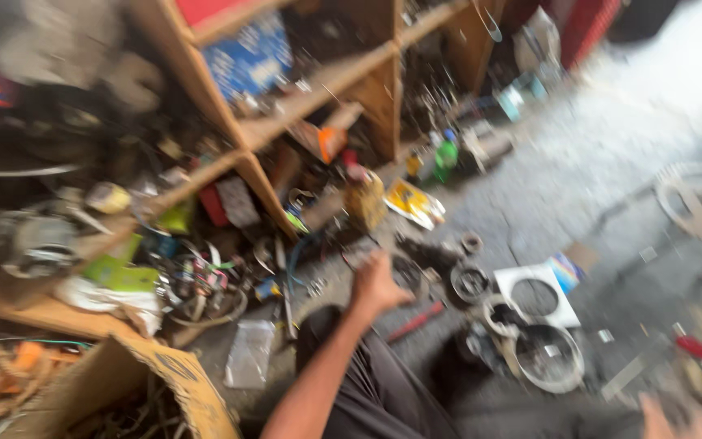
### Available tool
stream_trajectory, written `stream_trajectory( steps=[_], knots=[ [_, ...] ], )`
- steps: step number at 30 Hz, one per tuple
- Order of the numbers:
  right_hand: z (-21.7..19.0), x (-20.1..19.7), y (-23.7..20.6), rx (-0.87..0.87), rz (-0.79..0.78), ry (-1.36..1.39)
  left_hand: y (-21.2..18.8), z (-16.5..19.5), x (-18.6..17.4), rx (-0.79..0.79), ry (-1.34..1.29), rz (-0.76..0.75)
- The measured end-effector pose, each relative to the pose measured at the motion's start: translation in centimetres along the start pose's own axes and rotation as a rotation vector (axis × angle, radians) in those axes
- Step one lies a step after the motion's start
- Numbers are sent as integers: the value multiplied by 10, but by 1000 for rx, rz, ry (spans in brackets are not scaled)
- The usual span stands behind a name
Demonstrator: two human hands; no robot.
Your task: The person sits on the workshop floor and disassembles a starter motor. They first scrape the inside of the aluminum housing with a long screwdriver-like tool, then pull the motor apart, remove the end cap, and use pliers to pry and extract the carbon brush assembly and internal components.
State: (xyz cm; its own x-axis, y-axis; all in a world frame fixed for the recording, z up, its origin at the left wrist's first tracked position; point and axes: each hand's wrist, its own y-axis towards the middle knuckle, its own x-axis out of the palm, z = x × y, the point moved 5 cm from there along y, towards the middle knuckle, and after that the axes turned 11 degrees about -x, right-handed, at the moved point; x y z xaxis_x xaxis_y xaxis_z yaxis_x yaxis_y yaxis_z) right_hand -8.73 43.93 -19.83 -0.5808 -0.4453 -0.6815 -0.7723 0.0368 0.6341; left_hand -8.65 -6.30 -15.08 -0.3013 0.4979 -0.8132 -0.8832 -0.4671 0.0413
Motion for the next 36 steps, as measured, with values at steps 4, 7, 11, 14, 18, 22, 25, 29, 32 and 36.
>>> stream_trajectory(
  steps=[4, 7, 11, 14, 18, 22, 25, 29, 32, 36],
  knots=[
    [-105, 23, 27, 2, -31, 196, -42, 38, -60, 121, -217, -184],
    [-138, -2, -2, 105, -201, 553, -73, 76, -103, 387, -255, -162],
    [-160, -23, -87, 477, -479, 1236, -97, 105, -131, 475, -360, -283],
    [-197, -5, -110, 689, -491, 1792, -116, 119, -136, 439, -413, -401],
    [-230, -5, -103, 866, -521, 2220, -130, 129, -146, 520, -449, -458],
    [-220, -21, -93, 718, -517, 2051, -132, 133, -142, 610, -551, -561],
    [-204, -23, -93, 750, -433, 1910, -134, 138, -129, 684, -631, -663],
    [-193, -42, -85, 614, -302, 1876, -138, 147, -110, 798, -724, -782],
    [-178, -58, -74, 485, -63, 1711, -127, 159, -89, 813, -822, -757],
    [-159, -61, -71, 563, 65, 1700, -126, 170, -45, 810, -1013, -885]
  ],
)
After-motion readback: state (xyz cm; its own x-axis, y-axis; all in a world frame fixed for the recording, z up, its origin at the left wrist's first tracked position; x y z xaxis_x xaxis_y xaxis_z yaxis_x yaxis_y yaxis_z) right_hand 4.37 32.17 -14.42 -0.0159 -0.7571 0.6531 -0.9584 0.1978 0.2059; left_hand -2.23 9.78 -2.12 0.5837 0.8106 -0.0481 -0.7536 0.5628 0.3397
